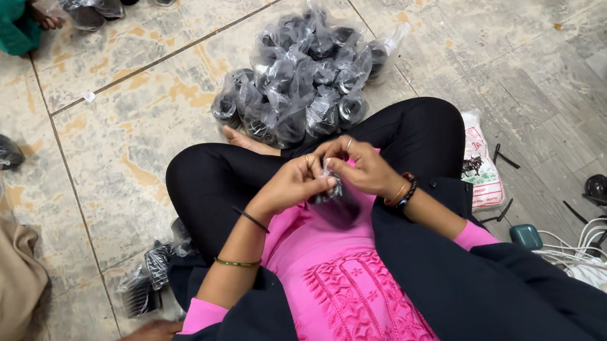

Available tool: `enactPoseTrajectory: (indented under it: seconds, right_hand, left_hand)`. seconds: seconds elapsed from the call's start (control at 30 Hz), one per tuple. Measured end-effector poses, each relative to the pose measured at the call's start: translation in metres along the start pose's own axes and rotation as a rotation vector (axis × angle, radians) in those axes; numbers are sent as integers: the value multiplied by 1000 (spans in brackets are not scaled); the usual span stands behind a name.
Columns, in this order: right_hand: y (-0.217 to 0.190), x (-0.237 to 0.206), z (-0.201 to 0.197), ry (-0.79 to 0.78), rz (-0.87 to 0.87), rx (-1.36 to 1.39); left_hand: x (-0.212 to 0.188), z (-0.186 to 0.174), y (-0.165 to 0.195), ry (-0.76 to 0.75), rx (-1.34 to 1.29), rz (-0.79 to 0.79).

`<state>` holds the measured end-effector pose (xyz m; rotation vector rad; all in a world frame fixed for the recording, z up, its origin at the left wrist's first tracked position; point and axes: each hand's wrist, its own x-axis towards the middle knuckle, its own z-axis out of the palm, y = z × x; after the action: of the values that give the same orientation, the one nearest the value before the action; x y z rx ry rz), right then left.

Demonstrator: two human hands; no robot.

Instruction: The person sits on the floor and packs dark plastic bottles one at a time into clear plastic bags, twisting the bag closed around each item and placing the bagged item in a pile on the floor beside a cardboard box.

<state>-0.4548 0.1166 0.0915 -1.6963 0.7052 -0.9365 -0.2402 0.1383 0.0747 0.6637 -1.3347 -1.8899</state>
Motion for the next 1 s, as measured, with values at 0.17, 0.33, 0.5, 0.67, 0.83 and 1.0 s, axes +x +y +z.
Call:
enactPoseTrajectory:
  seconds: [0.17,0.33,0.5,0.67,0.83,1.0]
  right_hand:
    - [26,-4,8,54,174,114]
    - [16,7,-10,-124,-28,-27]
    - [12,10,-19,-175,103,-126]
    - [12,8,-15,-105,35,-397]
    - [-8,6,5,128,-175,-634]
    - [-17,8,2,73,-540,-643]
  left_hand:
    - [-2,21,-1,496,751,45]
    - [1,29,-8,547,497,350]
    - [1,23,-5,563,449,311]
    - [-4,26,-5,633,494,259]
    - [-3,24,-26,730,473,242]
    - [0,-20,-17,367,10,-63]
